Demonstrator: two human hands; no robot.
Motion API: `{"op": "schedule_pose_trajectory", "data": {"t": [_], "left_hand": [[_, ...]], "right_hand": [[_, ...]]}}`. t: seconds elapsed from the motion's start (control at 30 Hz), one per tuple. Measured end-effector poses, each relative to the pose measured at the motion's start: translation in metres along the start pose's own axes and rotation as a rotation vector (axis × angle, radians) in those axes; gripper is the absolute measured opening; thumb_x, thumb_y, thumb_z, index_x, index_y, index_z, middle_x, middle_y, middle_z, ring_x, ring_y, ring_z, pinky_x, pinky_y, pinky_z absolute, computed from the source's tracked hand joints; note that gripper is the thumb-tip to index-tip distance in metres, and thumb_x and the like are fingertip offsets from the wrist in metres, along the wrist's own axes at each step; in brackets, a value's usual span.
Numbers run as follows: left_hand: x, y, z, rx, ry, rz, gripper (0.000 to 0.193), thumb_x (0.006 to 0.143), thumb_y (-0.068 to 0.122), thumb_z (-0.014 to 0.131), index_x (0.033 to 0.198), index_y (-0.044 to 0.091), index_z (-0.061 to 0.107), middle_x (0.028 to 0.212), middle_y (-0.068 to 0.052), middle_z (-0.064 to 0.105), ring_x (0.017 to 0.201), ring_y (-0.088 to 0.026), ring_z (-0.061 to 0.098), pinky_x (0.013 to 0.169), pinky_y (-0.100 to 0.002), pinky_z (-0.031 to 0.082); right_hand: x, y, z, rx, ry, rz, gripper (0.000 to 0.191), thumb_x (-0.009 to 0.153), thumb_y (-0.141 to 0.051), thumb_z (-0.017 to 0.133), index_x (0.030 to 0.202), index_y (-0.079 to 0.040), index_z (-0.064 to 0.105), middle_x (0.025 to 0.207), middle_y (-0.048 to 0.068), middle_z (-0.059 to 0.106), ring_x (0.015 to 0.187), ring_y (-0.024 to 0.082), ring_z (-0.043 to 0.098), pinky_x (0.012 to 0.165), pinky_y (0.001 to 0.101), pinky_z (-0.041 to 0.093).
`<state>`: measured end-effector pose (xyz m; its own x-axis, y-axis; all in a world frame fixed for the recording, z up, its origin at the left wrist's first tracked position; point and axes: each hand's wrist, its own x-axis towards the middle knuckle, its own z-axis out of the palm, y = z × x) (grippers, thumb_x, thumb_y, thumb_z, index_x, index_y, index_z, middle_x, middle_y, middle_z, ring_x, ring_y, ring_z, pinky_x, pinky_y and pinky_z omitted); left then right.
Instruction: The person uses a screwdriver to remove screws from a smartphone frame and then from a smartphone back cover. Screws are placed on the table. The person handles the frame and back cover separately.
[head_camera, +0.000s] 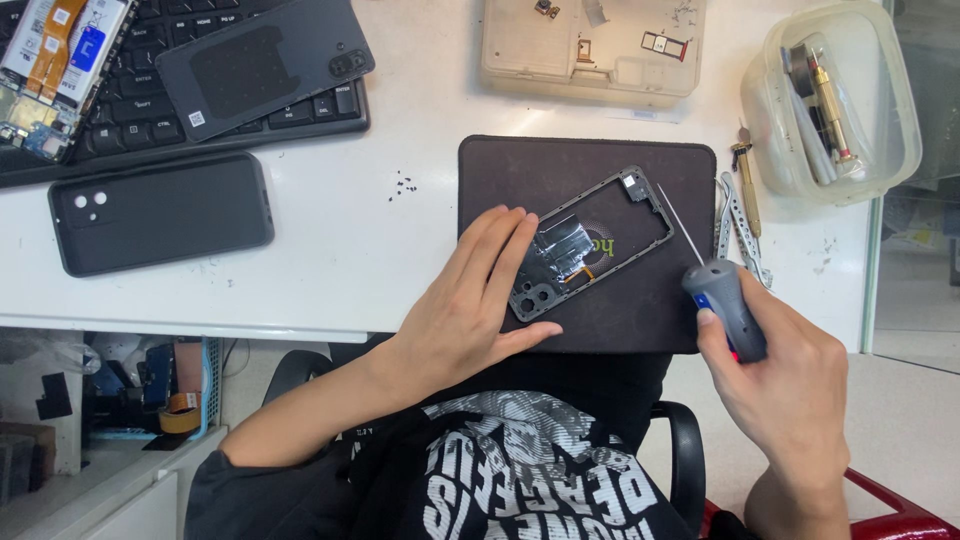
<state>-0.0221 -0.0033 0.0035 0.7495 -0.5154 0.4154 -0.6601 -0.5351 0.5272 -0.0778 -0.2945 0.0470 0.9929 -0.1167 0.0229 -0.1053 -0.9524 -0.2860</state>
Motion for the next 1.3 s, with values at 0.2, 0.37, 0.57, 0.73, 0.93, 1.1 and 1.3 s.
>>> {"op": "schedule_pose_trajectory", "data": {"t": [0.2, 0.37, 0.57, 0.73, 0.93, 1.1, 1.3], "left_hand": [[-0.013, 0.008, -0.02, -0.19, 0.087, -0.049, 0.083, 0.083, 0.038, 0.084, 0.141, -0.009, 0.048, 0.139, -0.023, 0.053, 0.128, -0.038, 0.056, 0.109, -0.045, 0.05], [-0.031, 0.03, -0.007, -1.042, -0.063, -0.414, 0.027, 0.098, 0.015, 0.073, 0.119, -0.002, 0.073, 0.103, -0.012, 0.076, 0.085, -0.014, 0.071, 0.074, -0.023, 0.059], [-0.048, 0.023, -0.001, -1.148, 0.181, -0.565, 0.018, 0.104, 0.007, 0.062, 0.106, -0.003, 0.077, 0.092, -0.012, 0.077, 0.071, -0.009, 0.067, 0.058, -0.02, 0.053], [-0.048, -0.001, -0.039, -0.783, 0.493, -0.482, 0.022, 0.111, 0.011, 0.056, 0.119, -0.002, 0.072, 0.101, -0.013, 0.075, 0.082, -0.015, 0.07, 0.07, -0.026, 0.058], [-0.009, 0.012, -0.024, 0.101, 0.106, -0.132, 0.074, 0.083, 0.038, 0.084, 0.135, -0.008, 0.056, 0.13, -0.022, 0.059, 0.118, -0.036, 0.056, 0.1, -0.047, 0.047], [0.013, 0.008, 0.008, 0.142, -0.035, -0.118, 0.093, 0.077, 0.041, 0.087, 0.142, -0.011, 0.046, 0.132, -0.024, 0.053, 0.119, -0.039, 0.049, 0.104, -0.05, 0.041], [0.022, -0.023, -0.043, 0.097, -0.056, 0.019, 0.09, 0.075, 0.033, 0.087, 0.146, -0.006, 0.047, 0.132, -0.019, 0.054, 0.123, -0.035, 0.051, 0.109, -0.048, 0.04]], "right_hand": [[-0.028, 0.005, -0.001, 0.308, 0.009, -0.154, 0.053, 0.083, -0.016, 0.076, 0.131, 0.003, 0.067, 0.096, 0.02, 0.073, 0.079, 0.021, 0.072, 0.071, 0.0326, 0.055], [-0.048, -0.014, 0.015, 0.554, -0.206, -0.425, 0.059, 0.071, -0.019, 0.079, 0.123, 0.005, 0.067, 0.084, 0.014, 0.071, 0.066, 0.017, 0.069, 0.063, 0.0292, 0.053], [-0.046, -0.016, 0.029, 0.598, -0.271, -0.365, 0.061, 0.069, -0.017, 0.079, 0.125, 0.005, 0.067, 0.082, 0.013, 0.074, 0.06, 0.016, 0.072, 0.056, 0.0276, 0.053], [-0.044, 0.007, 0.023, 0.543, -0.03, -0.265, 0.053, 0.079, -0.011, 0.074, 0.129, 0.005, 0.065, 0.105, 0.018, 0.072, 0.086, 0.019, 0.072, 0.078, 0.0289, 0.055], [-0.04, 0.03, 0.03, 0.606, 0.107, -0.135, 0.043, 0.096, -0.007, 0.071, 0.134, 0.01, 0.064, 0.094, 0.014, 0.071, 0.081, 0.014, 0.068, 0.078, 0.0225, 0.054], [-0.038, 0.03, 0.044, 0.773, 0.099, -0.073, 0.041, 0.098, -0.006, 0.068, 0.133, 0.013, 0.063, 0.089, 0.012, 0.07, 0.072, 0.011, 0.065, 0.069, 0.0205, 0.053], [-0.032, 0.034, 0.047, 0.951, 0.079, -0.076, 0.037, 0.101, -0.011, 0.066, 0.128, 0.015, 0.063, 0.089, 0.013, 0.066, 0.071, 0.013, 0.062, 0.067, 0.0233, 0.052]]}}
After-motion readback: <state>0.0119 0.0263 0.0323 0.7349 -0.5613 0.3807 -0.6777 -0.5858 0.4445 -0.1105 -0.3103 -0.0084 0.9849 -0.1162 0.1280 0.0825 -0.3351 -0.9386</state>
